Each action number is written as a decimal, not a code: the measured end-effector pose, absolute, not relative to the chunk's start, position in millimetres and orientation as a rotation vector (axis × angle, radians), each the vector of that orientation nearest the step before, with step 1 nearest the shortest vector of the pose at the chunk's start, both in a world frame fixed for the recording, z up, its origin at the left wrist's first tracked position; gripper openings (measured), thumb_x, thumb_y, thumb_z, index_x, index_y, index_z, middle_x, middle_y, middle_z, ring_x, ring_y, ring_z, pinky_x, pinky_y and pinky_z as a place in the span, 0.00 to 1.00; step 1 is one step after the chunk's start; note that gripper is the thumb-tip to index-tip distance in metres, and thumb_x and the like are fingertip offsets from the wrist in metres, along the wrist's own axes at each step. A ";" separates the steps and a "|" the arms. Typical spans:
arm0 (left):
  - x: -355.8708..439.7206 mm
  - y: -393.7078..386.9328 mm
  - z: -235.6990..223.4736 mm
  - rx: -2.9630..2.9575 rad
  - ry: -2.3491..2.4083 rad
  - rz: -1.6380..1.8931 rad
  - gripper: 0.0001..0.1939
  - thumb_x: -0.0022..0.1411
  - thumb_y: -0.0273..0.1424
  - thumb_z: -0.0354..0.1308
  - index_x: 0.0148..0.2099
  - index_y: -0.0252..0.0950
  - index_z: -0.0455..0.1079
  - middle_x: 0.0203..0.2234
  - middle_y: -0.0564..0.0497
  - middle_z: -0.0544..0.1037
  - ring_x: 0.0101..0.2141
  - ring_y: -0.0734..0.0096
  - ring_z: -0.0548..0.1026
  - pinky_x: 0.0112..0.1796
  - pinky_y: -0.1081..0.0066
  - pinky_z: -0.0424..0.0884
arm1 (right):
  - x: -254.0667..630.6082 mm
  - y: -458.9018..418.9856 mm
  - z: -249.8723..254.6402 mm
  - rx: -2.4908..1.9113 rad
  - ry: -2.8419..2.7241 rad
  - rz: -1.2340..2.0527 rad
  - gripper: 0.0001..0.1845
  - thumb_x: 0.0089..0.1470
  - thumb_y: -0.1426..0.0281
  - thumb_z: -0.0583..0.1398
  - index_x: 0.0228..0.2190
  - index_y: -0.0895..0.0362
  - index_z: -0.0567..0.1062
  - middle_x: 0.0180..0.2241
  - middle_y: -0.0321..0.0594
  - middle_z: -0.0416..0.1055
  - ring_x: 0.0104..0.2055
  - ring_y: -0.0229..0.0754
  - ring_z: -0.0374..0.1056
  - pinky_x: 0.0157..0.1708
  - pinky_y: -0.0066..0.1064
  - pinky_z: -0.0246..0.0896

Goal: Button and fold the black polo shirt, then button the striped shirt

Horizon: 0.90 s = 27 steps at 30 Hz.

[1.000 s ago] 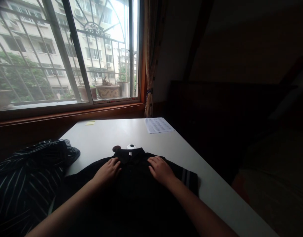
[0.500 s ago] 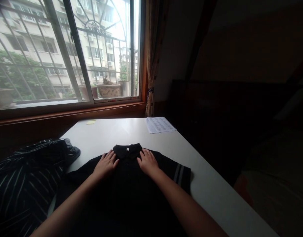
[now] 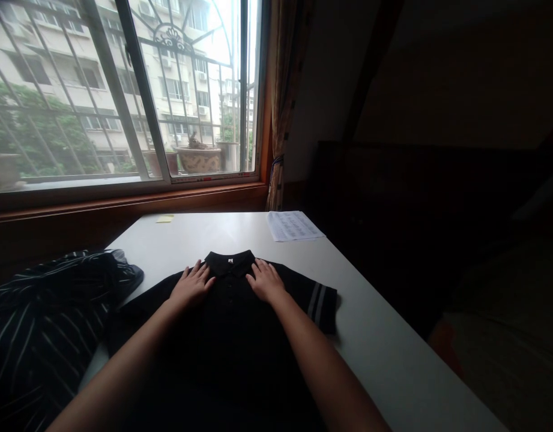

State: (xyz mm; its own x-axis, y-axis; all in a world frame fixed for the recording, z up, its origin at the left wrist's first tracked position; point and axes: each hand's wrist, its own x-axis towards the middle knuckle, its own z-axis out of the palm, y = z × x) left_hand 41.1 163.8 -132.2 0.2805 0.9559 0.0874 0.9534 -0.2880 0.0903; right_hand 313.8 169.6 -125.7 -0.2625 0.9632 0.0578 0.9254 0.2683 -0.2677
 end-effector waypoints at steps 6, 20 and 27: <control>35.7 184.5 -132.7 2.504 1.824 0.166 0.33 0.72 0.48 0.35 0.70 0.35 0.52 0.69 0.45 0.51 0.69 0.52 0.37 0.64 0.45 0.39 | 316.6 190.5 -126.8 -1.751 -2.379 0.303 0.36 0.66 0.50 0.44 0.66 0.59 0.56 0.70 0.45 0.42 0.72 0.45 0.35 0.68 0.41 0.26; 30.2 220.6 -132.6 2.518 1.800 0.115 0.36 0.71 0.51 0.34 0.71 0.33 0.50 0.69 0.45 0.49 0.69 0.54 0.36 0.65 0.47 0.38 | 320.7 229.2 -128.6 -1.741 -2.434 0.309 0.39 0.65 0.48 0.41 0.67 0.58 0.54 0.71 0.43 0.41 0.72 0.43 0.34 0.68 0.39 0.24; 29.8 235.6 -132.5 2.517 1.807 0.099 0.36 0.71 0.52 0.32 0.71 0.35 0.51 0.69 0.46 0.50 0.69 0.55 0.36 0.65 0.48 0.38 | 320.4 244.0 -129.1 -1.756 -2.449 0.297 0.40 0.65 0.46 0.39 0.67 0.58 0.52 0.71 0.40 0.39 0.72 0.42 0.33 0.68 0.39 0.23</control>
State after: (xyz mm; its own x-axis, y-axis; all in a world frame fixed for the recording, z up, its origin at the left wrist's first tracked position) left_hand 29.8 235.6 -132.5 0.3187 0.9475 0.0277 0.9449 -0.3198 0.0704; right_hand 320.4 244.0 -129.1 -0.3230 0.9461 -0.0214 0.9239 0.3104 -0.2240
